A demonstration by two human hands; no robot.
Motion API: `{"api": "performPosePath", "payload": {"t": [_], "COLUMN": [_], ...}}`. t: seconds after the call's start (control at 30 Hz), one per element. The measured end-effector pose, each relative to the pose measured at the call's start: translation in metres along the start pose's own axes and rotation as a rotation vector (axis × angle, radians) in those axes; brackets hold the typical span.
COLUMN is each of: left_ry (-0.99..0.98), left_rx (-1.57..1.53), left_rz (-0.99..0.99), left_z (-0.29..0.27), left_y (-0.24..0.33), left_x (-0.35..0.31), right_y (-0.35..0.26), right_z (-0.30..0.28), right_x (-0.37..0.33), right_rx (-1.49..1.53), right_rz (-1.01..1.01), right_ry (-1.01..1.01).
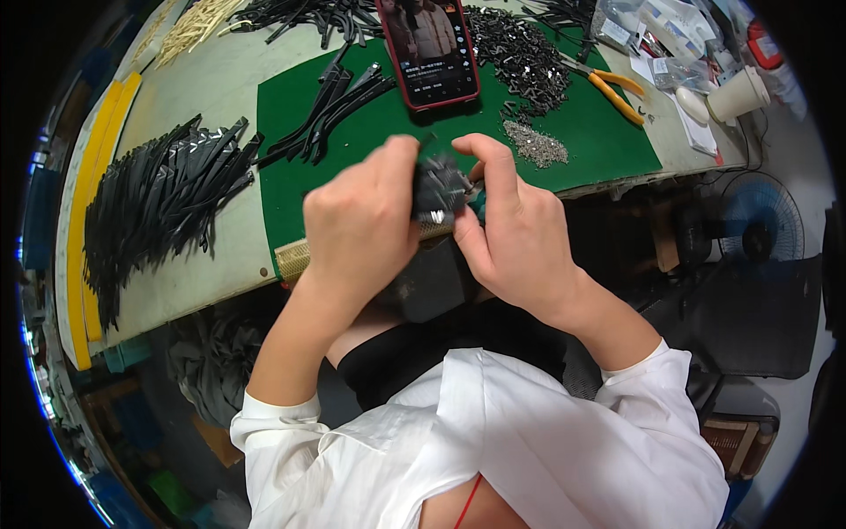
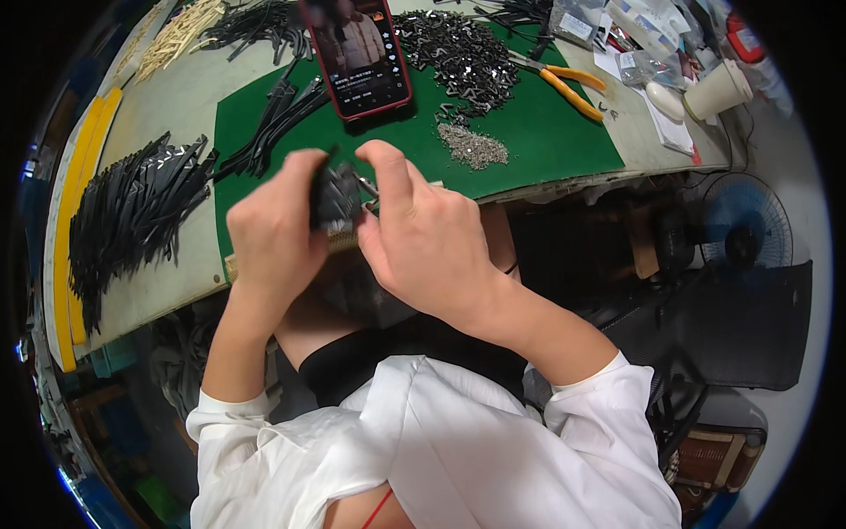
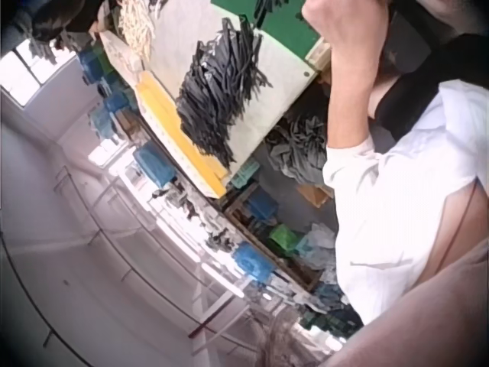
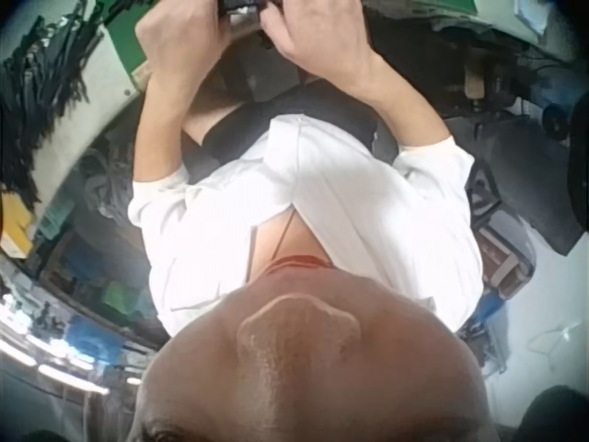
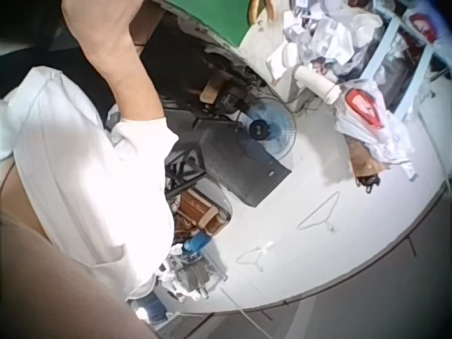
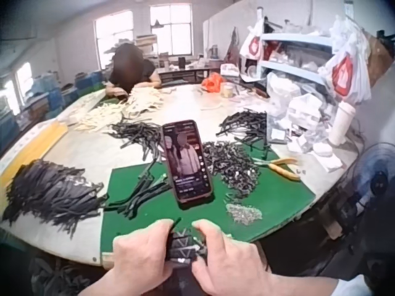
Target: The person assembles black cables by inserting small metal pins into their ends using a handheld tool. They repeatedly pick up cables, insert pins, and place the finished cables on the table.
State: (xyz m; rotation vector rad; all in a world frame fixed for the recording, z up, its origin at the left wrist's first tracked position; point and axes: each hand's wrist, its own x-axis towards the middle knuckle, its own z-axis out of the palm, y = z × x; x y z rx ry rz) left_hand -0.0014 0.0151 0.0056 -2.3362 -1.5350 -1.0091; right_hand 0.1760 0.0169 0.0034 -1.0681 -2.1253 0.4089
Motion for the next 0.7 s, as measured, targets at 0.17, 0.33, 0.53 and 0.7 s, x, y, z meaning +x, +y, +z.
{"api": "performPosePath", "payload": {"t": [0.17,0.33,0.53,0.7], "left_ry": [0.082,-0.278,-0.412,-0.282], "left_rx": [0.198,0.22,0.133,0.04], "left_rz": [-0.128,-0.298,-0.303,-0.341], "left_z": [0.008,0.027,0.039,0.009], "left_y": [-0.07,-0.113,-0.133,-0.131], "left_x": [0.039,0.073,0.078,0.079], "right_y": [0.012,0.022,0.046,0.069], "right_z": [-0.014,-0.02,-0.049,-0.075], "right_x": [-0.009,-0.014,-0.011,-0.011], "right_rx": [0.017,0.074,0.022,-0.112], "right_rz": [0.211,0.206,0.285,0.211], "right_ry": [-0.169,-0.158,-0.123,-0.256]}}
